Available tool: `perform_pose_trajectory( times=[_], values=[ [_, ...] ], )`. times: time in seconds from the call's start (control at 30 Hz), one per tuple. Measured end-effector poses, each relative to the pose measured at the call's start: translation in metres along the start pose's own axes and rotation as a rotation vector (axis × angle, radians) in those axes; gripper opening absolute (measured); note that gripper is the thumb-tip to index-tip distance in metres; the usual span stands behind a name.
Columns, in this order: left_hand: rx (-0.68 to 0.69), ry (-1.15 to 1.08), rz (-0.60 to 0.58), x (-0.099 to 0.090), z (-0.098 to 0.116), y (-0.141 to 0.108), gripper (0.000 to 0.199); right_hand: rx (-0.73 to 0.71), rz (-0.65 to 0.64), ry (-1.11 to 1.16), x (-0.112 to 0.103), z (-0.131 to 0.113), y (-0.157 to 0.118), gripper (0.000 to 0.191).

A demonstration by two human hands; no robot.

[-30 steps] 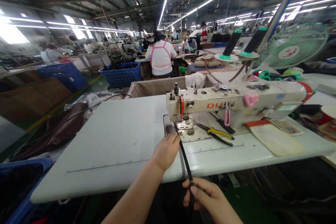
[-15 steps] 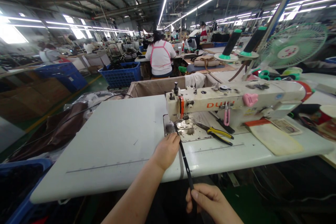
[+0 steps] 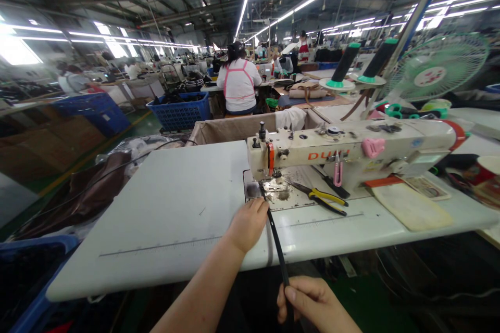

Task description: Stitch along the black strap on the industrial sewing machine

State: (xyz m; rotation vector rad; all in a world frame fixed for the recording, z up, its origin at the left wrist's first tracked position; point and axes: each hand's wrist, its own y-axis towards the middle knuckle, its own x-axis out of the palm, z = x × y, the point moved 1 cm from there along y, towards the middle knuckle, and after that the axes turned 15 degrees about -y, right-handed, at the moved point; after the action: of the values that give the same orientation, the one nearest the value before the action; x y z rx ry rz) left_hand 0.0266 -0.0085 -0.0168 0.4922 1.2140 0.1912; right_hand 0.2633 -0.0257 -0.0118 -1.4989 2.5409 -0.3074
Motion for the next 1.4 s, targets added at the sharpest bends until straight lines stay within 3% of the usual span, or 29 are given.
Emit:
perform_pose_trajectory(
  times=[0.67, 1.0, 1.13, 1.27, 1.4],
  values=[
    [-0.113, -0.061, -0.017, -0.001, 0.003, 0.007, 0.035, 0.021, 0.003, -0.052, -0.004, -0.011, -0.004, 0.057],
    [-0.068, -0.051, 0.011, 0.004, -0.002, 0.000, 0.030, -0.015, -0.024, -0.051, -0.003, -0.016, -0.005, 0.057],
    [-0.056, -0.065, -0.008, 0.000, 0.001, 0.000, 0.024, -0.111, 0.061, -0.164, -0.006, -0.021, -0.005, 0.053],
    [-0.049, -0.035, -0.008, -0.003, 0.005, 0.002, 0.020, -0.144, 0.125, -0.239, -0.010, -0.014, 0.002, 0.053],
    [-0.039, 0.003, 0.027, 0.001, 0.005, 0.002, 0.025, -0.068, 0.073, -0.175, -0.014, 0.000, 0.013, 0.056]
  ],
)
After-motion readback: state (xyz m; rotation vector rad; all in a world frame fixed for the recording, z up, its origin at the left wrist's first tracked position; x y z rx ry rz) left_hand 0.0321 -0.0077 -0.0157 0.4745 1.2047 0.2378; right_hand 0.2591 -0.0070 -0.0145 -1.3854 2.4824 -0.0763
